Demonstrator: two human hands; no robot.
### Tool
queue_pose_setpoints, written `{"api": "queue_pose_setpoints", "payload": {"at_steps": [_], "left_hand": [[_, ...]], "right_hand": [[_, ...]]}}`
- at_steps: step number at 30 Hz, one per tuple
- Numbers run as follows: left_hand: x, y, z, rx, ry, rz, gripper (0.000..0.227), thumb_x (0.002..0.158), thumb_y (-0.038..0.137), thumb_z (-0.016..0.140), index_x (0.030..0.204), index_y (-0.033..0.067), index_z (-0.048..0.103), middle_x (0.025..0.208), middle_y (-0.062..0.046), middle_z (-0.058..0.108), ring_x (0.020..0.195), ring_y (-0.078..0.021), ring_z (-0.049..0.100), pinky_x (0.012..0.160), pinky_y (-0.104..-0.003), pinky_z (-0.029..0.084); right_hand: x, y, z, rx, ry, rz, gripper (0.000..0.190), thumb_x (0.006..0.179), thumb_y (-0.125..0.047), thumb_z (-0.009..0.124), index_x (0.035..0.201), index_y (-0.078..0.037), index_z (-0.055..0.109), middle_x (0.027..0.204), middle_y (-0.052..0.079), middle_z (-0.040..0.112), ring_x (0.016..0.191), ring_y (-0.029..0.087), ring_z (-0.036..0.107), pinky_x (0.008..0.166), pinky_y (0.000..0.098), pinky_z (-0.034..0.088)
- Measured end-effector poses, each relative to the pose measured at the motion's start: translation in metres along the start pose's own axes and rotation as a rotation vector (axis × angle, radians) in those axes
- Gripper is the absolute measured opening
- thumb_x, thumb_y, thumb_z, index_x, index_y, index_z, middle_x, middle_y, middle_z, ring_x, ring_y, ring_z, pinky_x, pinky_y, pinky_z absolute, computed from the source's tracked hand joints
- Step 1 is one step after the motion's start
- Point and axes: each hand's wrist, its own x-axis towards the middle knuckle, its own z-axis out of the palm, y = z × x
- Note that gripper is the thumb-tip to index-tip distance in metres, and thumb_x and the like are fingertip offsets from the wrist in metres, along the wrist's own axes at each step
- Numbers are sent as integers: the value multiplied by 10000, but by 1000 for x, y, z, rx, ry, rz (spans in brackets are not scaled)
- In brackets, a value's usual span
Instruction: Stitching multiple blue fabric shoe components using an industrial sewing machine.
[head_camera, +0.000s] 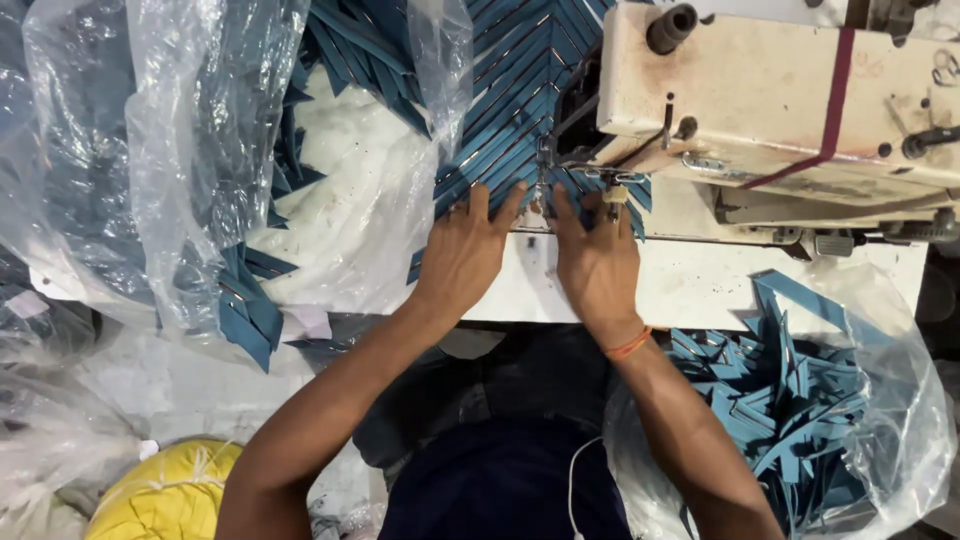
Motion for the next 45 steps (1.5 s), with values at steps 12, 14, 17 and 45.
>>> {"api": "queue_pose_setpoints", "payload": {"at_steps": [12, 14, 17, 45], "left_hand": [[17, 9, -5, -38, 22, -23, 433, 959, 159, 616, 1385, 89, 652, 1002, -141, 538, 681, -239, 655, 523, -355, 539], [18, 11, -4, -33, 20, -28, 433, 955, 156, 617, 1380, 86, 656, 996, -133, 533, 692, -235, 653, 528, -350, 536], [21, 11, -3, -16, 15, -39, 446, 940, 143, 617, 1379, 80, 660, 985, -116, 526, 708, -226, 648, 541, -342, 534], [34, -5, 23, -74, 209, -36, 423, 907, 176, 645, 1313, 59, 668, 1016, -120, 552, 766, -277, 664, 619, -403, 547]], "right_hand": [[11, 13, 8, 222, -3, 12, 303, 912, -64, 766, 1212, -25, 745, 1115, 214, 642, 1010, 391, 622, 893, 491, 516], [11, 14, 12, 210, -7, 6, 311, 910, -53, 756, 1219, -23, 746, 1111, 219, 647, 1017, 386, 627, 903, 492, 512], [11, 15, 18, 196, -11, -4, 320, 916, -46, 739, 1235, -13, 743, 1099, 226, 660, 1031, 377, 635, 921, 496, 505], [32, -3, 13, 34, 80, 29, 230, 972, -119, 687, 1182, -28, 711, 1083, 233, 700, 940, 447, 660, 806, 527, 513]]}}
